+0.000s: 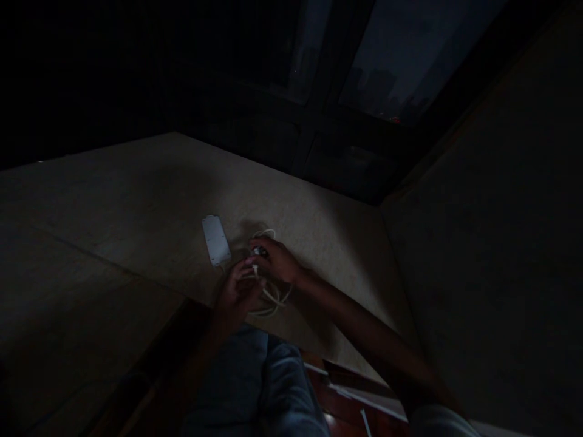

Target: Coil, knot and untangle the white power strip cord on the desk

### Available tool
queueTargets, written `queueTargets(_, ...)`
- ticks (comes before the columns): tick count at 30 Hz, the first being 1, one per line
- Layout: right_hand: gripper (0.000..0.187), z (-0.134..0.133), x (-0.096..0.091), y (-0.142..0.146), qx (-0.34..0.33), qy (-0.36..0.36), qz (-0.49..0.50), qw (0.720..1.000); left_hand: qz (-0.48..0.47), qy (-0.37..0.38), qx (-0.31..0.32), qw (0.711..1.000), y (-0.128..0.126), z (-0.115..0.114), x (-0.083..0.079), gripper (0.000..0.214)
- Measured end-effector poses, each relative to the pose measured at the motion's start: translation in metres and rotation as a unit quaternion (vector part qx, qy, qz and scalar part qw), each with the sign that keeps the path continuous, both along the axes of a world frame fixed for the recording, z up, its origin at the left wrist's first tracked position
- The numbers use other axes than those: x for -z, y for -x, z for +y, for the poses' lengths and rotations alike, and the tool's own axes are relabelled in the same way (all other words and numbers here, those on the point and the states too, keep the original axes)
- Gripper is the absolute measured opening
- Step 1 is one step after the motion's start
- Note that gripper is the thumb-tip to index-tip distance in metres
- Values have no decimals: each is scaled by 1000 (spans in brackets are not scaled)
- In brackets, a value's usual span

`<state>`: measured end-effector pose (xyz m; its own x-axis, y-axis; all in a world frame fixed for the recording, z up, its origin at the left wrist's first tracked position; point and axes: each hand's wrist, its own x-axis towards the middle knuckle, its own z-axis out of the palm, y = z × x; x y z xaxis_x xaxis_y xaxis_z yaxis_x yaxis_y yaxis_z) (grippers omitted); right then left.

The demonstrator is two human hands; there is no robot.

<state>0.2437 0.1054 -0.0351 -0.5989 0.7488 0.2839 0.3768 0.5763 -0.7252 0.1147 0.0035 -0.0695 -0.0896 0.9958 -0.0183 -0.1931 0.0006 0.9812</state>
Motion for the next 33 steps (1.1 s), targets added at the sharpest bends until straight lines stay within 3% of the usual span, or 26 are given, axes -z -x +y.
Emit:
queueTargets(3, 41, -4, -1, 1, -41, 18, -20, 999, -30, 32, -10, 999, 4, 3, 6, 65)
queueTargets(5, 45, -3, 2, -7, -21, 24, 0, 999, -19, 48, -4, 999, 9, 3, 8, 65)
queueTargets(8, 47, 1, 14, -33, 102, 50, 45, 993, 66, 76, 5, 995, 17, 2, 8, 61)
queueTargets(11, 42, -1, 32, -68, 254, 97, 79, 959, 190, 67, 39, 979, 21, 3, 4, 54)
queueTargets(13, 39, -9, 41, -85, 287, 149, 113, 940, 288, 33, 54, 956, 21, 5, 0, 52)
queueTargets(19, 30, -45, 49, -88, 191, 379, 187, 886, 532, 11, 113, 839, 10, 16, -22, 36)
queueTargets(21, 30, -51, 49, -81, 208, 385, 246, 865, 565, 16, 134, 814, 9, 19, -29, 31)
queueTargets(24, 37, -52, 54, -71, 250, 337, 342, 841, 578, 23, 143, 803, 8, 20, -36, 30)
queueTargets(30, 50, -50, 58, -55, 263, 300, 431, 810, 567, 17, 137, 812, 4, 21, -43, 29)
queueTargets(33, 51, -52, 56, -47, 247, 304, 499, 773, 546, 24, 136, 826, 3, 21, -47, 28)
